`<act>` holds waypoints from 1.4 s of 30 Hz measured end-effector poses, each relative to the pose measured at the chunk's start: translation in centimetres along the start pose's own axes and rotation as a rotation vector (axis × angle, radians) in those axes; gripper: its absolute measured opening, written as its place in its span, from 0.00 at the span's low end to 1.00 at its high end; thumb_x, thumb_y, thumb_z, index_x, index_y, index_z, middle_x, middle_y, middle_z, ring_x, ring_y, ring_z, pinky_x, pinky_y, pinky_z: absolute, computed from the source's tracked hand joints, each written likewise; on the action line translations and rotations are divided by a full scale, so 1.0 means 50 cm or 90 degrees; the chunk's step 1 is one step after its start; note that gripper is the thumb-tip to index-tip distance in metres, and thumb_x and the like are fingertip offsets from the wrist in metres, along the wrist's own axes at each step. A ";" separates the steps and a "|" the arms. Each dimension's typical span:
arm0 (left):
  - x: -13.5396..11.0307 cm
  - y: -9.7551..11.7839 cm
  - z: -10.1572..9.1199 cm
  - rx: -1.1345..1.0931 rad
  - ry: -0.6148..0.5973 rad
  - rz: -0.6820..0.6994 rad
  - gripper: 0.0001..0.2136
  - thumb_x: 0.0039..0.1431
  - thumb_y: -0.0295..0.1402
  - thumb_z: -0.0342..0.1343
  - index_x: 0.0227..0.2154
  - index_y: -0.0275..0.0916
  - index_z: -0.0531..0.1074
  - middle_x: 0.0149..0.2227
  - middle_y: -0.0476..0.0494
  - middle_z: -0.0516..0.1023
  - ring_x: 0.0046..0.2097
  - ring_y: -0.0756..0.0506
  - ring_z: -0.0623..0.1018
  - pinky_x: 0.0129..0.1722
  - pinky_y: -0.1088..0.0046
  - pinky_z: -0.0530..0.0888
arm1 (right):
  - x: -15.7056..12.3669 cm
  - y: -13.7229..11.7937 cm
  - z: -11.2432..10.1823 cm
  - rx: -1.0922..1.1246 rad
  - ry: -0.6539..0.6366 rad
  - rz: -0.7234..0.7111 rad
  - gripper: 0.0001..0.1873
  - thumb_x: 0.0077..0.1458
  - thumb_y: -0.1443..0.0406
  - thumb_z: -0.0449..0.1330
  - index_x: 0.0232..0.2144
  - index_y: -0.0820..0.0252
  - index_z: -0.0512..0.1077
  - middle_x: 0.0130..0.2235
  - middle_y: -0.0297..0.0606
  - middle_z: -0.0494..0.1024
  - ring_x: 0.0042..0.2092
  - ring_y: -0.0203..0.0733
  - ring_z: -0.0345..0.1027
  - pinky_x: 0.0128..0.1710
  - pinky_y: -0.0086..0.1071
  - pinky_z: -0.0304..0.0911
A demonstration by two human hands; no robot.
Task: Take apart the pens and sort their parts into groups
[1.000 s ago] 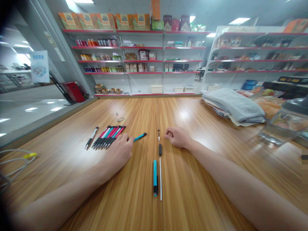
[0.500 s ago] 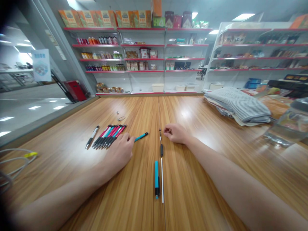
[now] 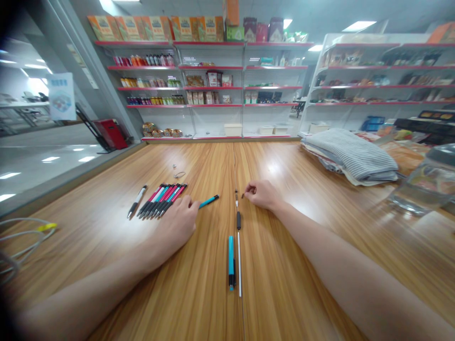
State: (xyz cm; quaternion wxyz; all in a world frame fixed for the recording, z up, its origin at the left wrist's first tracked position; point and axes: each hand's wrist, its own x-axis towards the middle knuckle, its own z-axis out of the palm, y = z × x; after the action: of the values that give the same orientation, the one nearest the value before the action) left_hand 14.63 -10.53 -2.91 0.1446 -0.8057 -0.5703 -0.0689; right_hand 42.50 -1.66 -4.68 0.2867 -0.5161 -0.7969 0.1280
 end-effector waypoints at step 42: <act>0.003 0.003 -0.006 -0.002 -0.024 -0.013 0.12 0.52 0.20 0.48 0.38 0.35 0.69 0.40 0.38 0.68 0.45 0.42 0.69 0.47 0.65 0.69 | 0.000 -0.028 0.013 -0.058 -0.009 -0.053 0.10 0.53 0.63 0.54 0.32 0.59 0.75 0.23 0.33 0.73 0.26 0.34 0.63 0.27 0.27 0.52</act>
State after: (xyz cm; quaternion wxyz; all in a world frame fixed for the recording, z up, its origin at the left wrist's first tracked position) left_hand 14.84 -10.52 -2.61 0.1320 -0.8012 -0.5809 -0.0557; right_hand 41.10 -2.20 -4.49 0.2627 -0.4940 -0.8246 0.0834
